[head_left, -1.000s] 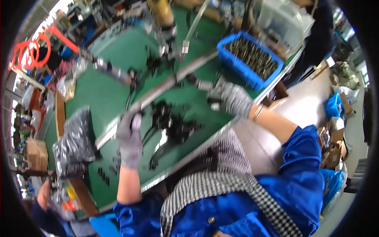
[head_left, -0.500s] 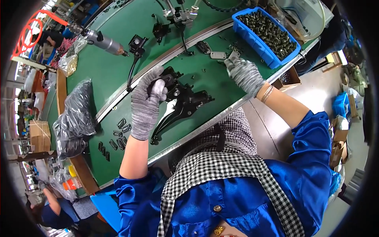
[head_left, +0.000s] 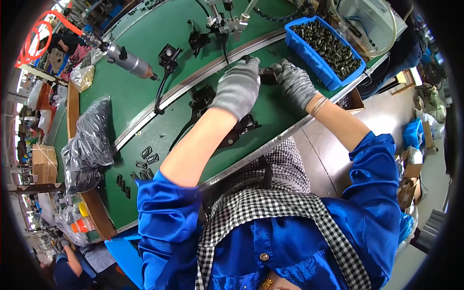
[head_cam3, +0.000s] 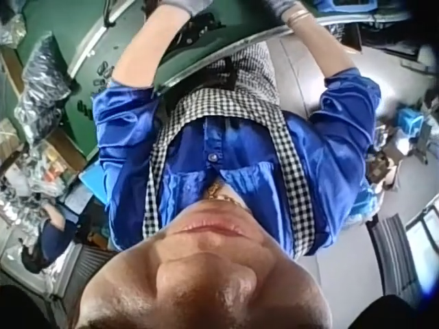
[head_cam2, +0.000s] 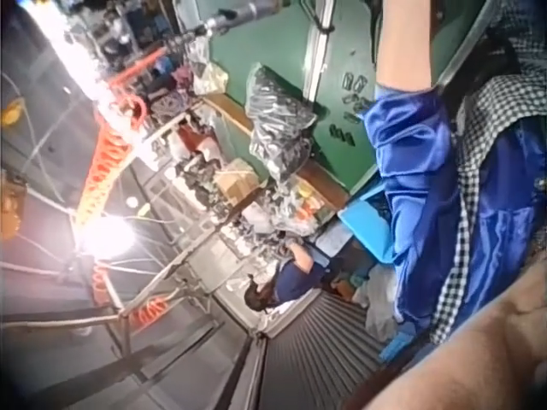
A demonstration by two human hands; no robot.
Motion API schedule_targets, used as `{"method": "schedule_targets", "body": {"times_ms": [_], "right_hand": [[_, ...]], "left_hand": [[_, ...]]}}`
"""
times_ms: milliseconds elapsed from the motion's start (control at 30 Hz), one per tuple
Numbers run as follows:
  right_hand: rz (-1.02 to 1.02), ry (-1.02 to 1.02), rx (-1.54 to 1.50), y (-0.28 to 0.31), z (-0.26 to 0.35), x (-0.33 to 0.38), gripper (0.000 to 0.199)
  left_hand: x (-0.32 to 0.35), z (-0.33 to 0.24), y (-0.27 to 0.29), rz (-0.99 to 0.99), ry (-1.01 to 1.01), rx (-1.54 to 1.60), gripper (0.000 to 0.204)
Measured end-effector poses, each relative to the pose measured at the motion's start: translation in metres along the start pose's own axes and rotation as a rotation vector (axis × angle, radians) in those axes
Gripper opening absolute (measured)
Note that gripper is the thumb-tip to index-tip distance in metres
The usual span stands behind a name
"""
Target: Assembling small mechanical components using a pneumatic screwdriver on a factory line.
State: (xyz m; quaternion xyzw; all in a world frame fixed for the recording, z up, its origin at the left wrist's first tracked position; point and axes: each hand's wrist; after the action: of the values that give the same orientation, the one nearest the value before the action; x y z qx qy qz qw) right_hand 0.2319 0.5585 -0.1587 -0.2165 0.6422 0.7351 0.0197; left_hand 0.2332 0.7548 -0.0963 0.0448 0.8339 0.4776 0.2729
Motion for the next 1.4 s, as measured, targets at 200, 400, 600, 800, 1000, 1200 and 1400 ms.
{"method": "schedule_targets", "body": {"times_ms": [200, 400, 600, 800, 1000, 1200, 1400], "right_hand": [[-0.198, -0.188, -0.097, 0.013, 0.028, -0.017, 0.018], [-0.484, -0.27, -0.413, -0.012, 0.019, -0.02, 0.015], [-0.473, -0.424, -0.431, -0.029, -0.003, -0.035, 0.01], [-0.374, -0.715, -0.952, 0.019, 0.006, -0.036, 0.017], [-0.301, -0.583, -1.211, 0.063, 0.044, -0.025, 0.022], [-0.355, -0.572, -1.175, 0.06, 0.069, -0.036, 0.026], [-0.135, -0.461, -1.415, 0.063, 0.114, -0.035, 0.023]], "left_hand": [[-0.048, 0.022, -0.04, 0.407, 0.145, 0.003, 0.034], [-0.039, 0.008, -0.051, 0.205, 0.139, -0.125, 0.03], [-0.039, 0.004, -0.055, 0.067, 0.052, -0.185, 0.028], [-0.045, 0.028, -0.041, 0.09, 0.121, 0.158, 0.03], [-0.017, 0.024, 0.003, -0.016, 0.624, 1.136, 0.026], [0.018, 0.032, 0.032, -0.182, 0.714, 1.209, 0.017], [0.035, 0.034, 0.053, -0.325, 0.668, 0.95, 0.022]]}}
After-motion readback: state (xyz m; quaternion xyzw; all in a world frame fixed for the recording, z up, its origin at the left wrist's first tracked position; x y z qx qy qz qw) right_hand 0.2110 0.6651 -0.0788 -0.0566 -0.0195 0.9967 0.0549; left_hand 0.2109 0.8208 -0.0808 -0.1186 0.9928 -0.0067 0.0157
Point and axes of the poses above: each hand's wrist, its own x-axis away from the middle knuckle, its own y-axis out of the back of the hand, z = x × y, and after that the axes turned 9 degrees about -z, right-handed
